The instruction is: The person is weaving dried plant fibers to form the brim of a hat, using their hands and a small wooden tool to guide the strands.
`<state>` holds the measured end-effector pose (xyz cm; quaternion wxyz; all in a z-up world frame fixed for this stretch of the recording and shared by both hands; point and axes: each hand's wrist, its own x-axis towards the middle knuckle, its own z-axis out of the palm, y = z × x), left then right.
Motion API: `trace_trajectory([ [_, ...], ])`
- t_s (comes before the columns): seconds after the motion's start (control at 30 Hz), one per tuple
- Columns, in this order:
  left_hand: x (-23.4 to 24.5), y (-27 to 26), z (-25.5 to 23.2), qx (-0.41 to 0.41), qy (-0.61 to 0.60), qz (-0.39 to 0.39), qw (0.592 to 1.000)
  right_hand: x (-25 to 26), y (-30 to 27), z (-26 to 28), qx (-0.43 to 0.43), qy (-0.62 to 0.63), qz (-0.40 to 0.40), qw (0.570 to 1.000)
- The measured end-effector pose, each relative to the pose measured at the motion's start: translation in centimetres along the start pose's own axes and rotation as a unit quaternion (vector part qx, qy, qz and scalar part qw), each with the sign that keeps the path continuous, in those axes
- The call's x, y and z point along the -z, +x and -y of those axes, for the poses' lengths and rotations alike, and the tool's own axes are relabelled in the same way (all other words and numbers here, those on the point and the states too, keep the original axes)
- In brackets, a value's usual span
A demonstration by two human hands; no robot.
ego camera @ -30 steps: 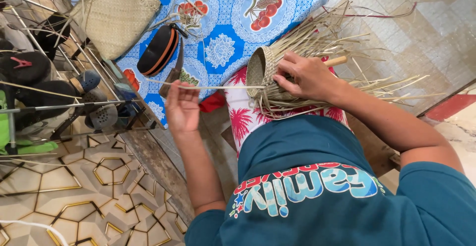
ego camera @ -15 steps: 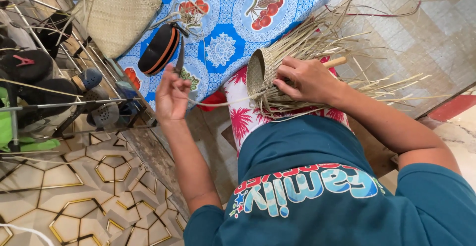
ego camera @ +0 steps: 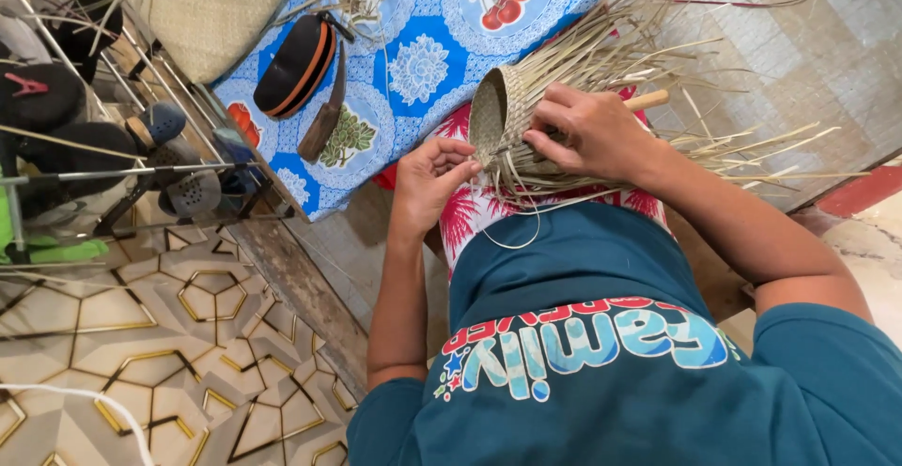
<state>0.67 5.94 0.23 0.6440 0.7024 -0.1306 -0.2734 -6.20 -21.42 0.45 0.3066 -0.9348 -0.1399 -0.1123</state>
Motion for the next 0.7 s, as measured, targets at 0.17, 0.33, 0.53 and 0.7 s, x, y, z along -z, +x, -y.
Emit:
trace_trajectory([
  [0.17,-1.0,-1.8,-1.9,-0.014,0.074,-0.048,0.996,-0.5,-0.4,-0.2,-0.007,0.008,-0.011,1.0],
  [0.33,-2.9,-2.6,-4.2,-0.026,0.142,-0.107,0.984,0.5,0.2,1.1,0.057,-0.139,-0.096,0.984],
  [0.53,-3.4,-2.3,-3.4,-0.049,0.18,-0.155,0.97,0.9,-0.1,4.5,0.151,-0.029,-0.103,0.983],
  [0.7,-3.2,-2.3,0.2,-0.11,0.116,-0.22,0.962,1.0,-2.0,7.9,0.194,0.056,-0.131,0.971],
])
